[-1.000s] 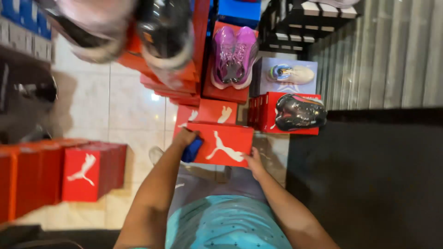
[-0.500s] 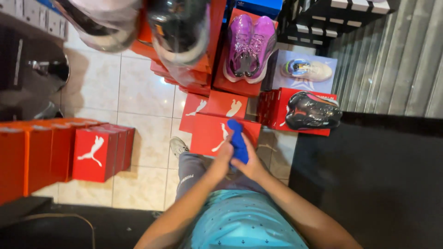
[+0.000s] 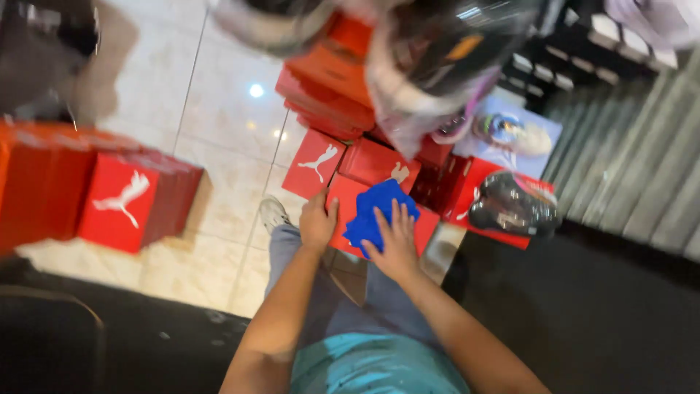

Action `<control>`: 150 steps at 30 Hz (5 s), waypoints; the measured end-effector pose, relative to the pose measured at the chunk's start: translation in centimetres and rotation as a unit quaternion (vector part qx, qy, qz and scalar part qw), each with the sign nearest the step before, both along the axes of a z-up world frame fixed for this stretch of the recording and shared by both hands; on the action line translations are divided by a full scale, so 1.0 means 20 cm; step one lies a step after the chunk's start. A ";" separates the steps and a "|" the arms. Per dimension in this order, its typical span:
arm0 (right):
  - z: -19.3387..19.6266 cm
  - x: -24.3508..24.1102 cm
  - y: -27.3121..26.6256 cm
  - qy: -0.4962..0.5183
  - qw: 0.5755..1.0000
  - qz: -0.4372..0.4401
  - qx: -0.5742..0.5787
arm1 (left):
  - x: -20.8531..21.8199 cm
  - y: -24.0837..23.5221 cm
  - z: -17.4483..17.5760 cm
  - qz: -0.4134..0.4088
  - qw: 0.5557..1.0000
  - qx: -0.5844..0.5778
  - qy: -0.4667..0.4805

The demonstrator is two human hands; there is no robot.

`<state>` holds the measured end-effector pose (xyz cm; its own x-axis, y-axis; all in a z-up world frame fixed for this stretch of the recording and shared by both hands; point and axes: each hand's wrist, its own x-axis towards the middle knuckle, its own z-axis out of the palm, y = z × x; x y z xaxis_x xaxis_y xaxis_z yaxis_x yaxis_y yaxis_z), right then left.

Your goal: Cleaning, inspecting, and organizing shoe boxes using a cloth in a warehouse setting.

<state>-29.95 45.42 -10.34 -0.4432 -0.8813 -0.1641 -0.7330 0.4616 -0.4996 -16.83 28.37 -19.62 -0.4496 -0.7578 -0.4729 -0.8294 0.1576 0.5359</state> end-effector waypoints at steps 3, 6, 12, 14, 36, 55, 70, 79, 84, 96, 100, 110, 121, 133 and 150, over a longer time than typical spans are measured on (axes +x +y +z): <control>-0.18 0.01 -0.08 0.046 0.996 0.072 0.016 | -0.02 0.07 -0.11 -0.015 0.997 -0.074 -0.001; -0.26 0.06 -0.08 0.078 0.982 0.174 0.009 | -0.04 0.06 -0.11 -0.004 1.000 -0.029 0.000; -0.25 -0.16 0.35 0.126 0.965 0.232 0.000 | -0.05 0.05 0.00 -0.056 0.998 0.002 -0.015; -0.30 -0.19 0.25 0.158 0.967 0.199 -0.004 | -0.05 0.03 0.03 -0.055 0.998 -0.004 -0.010; -0.69 -0.55 -0.42 -0.189 0.963 -0.029 0.190 | -0.07 -0.02 0.31 -0.051 0.996 0.070 -0.033; -0.41 -0.52 -0.69 -0.330 0.925 0.085 0.167 | -0.13 0.03 0.16 -0.060 0.991 0.009 -0.121; -0.40 -0.62 -0.42 -0.432 0.890 0.056 0.133 | -0.14 0.08 0.13 -0.025 0.990 0.008 -0.138; -0.23 -0.78 -0.14 -0.423 0.897 0.020 0.128 | -0.16 0.04 0.17 -0.018 0.989 0.020 -0.149; -0.13 -0.77 -0.16 -0.417 0.893 0.022 0.168 | -0.13 0.04 0.14 -0.016 0.991 0.012 -0.129; -0.37 -0.48 -0.25 -0.152 0.988 0.026 0.023 | -0.14 0.06 0.16 -0.017 0.993 -0.005 -0.121; -0.31 -0.43 0.07 0.031 0.997 0.049 -0.055 | -0.15 0.05 0.19 0.002 0.991 0.020 -0.131; -0.23 0.08 -0.12 0.039 0.993 0.095 -0.059 | -0.24 -0.09 0.37 0.061 0.970 0.215 0.092; -0.34 -0.07 0.03 0.053 0.999 0.010 0.008 | -0.13 -0.04 0.20 0.042 0.983 0.169 0.053; -0.40 0.04 0.56 0.109 0.994 0.026 -0.010 | -0.26 -0.03 0.40 0.056 0.988 0.141 0.035; -0.35 0.29 0.61 -0.014 0.990 -0.137 0.023 | -0.15 0.01 0.17 0.054 0.997 0.048 -0.039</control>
